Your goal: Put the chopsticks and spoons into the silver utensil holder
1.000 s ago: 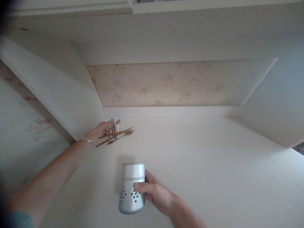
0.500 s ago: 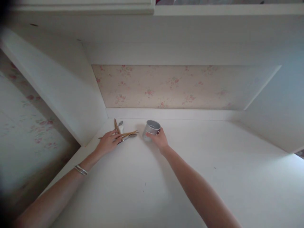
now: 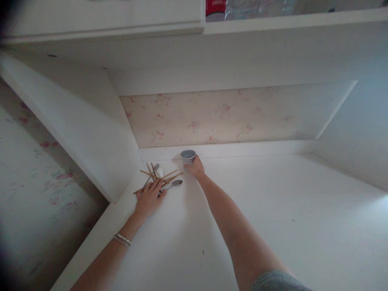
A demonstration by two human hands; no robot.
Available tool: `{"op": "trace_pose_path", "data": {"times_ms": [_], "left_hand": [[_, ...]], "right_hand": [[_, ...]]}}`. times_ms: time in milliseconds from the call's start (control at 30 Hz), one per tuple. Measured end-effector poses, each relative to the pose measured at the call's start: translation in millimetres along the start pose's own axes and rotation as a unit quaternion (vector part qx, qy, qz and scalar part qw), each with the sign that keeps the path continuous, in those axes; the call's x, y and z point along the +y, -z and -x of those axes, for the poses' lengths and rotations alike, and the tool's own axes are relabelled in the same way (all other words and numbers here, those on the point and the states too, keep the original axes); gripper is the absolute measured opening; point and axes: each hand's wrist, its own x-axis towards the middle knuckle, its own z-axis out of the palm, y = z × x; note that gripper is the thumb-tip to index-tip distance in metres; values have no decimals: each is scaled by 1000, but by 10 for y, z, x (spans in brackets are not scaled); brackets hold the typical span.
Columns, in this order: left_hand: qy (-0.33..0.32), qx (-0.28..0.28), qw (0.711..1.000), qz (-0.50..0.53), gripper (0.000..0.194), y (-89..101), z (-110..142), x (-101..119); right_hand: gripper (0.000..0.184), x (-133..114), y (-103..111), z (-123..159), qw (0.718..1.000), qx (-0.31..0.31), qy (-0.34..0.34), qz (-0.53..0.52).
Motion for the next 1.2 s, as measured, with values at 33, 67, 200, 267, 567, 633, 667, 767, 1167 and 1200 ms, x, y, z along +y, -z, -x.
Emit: {"op": "trace_pose_path", "data": {"times_ms": [33,67,200,267,567,633,667,767,1167,1200], "left_hand": [[7,0,1000,-2,51,-4,-15,12],[14,2,1000,-5,52,-9,-27,23],[16,15,1000,-13,52,-17,-39,61],[12,23,1000,-17,52,0,-23,80],[-21,74,996,39,38,220,236,361],[-51,69,989,121,35,278,365,583],[-69,61,979,179,34,308,437,721],[-76,-12,910,408,35,382,661,1175],[85,-260,622,733,34,177,1007,1568],[87,-261,620,734,35,181,1007,1557]], "right_hand": [[77,8,-7,-5,1000,-6,-3,-1],[81,20,-5,2,1000,-11,-9,-2],[98,120,72,176,999,-13,-42,-12],[95,191,141,367,998,-13,-51,-24],[57,376,601,1664,973,-65,-59,-215],[42,279,744,1880,952,-111,-57,-280],[36,212,816,1970,942,-136,-59,-302],[32,23,1005,2184,915,-226,-72,-327],[35,267,1202,2348,849,-387,-57,-355],[34,267,1206,2337,845,-389,-62,-361]]}}
